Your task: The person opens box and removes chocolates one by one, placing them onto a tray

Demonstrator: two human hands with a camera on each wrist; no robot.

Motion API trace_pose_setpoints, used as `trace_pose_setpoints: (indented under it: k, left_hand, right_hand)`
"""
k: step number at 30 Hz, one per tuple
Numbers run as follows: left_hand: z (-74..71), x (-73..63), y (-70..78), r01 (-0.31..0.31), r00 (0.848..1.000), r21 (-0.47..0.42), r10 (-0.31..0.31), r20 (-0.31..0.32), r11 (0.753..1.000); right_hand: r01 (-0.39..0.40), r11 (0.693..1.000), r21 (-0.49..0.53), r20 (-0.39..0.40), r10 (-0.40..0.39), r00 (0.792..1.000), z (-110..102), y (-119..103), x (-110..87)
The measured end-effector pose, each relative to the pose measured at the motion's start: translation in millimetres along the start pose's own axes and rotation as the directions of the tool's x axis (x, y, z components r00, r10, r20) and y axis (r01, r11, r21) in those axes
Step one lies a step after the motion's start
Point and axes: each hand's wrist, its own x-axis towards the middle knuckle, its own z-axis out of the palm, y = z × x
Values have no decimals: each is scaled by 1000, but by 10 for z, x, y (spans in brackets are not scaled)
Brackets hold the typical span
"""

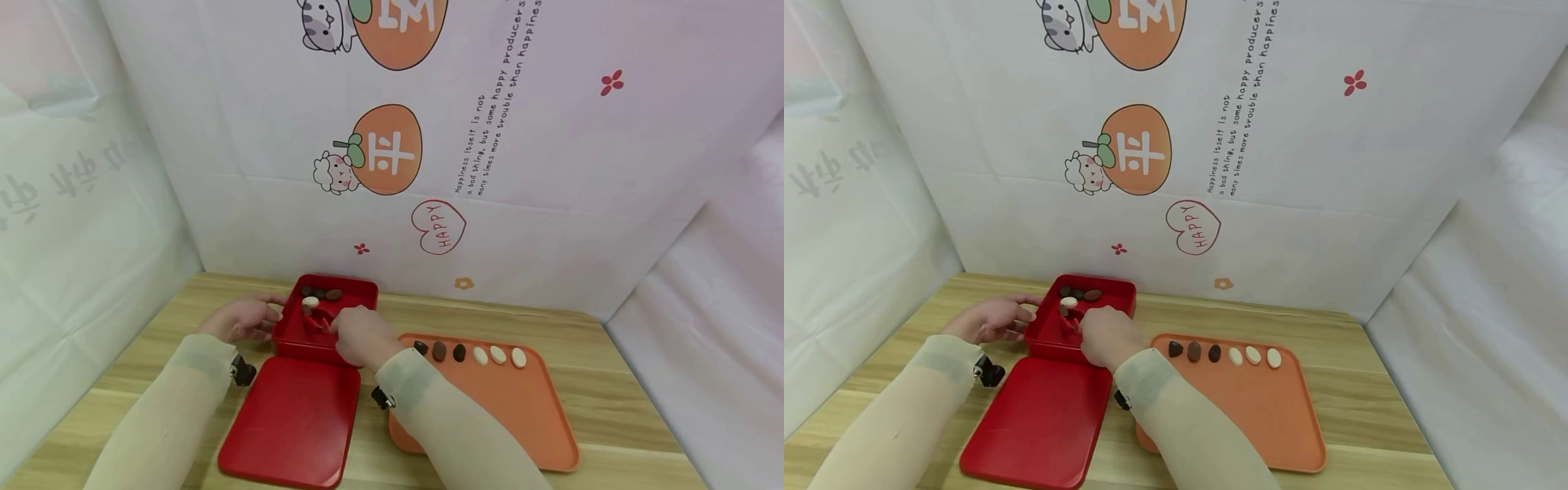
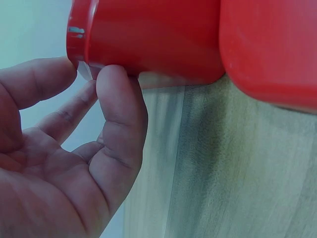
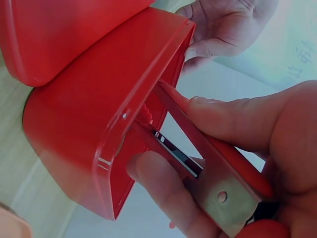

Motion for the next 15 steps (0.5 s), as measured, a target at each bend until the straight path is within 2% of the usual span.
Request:
trace_pose_setpoints:
  k: [6,10,15]
  left_hand:
    - [-3,6,-8,-1,1000,3,1,-3,1000]
    - [3,2,-1,-2,1000,14,2,-8,1000]
    - [10,-7,6,0,1000,16,0,3,1000]
  right_hand:
    - [-14,1000,12,-8,14,1000,25,9,5]
    - [-10,998,56,-22,11,1000,16,40,-23]
    - [35,985,171,-50,-26,998,-30,157,-110]
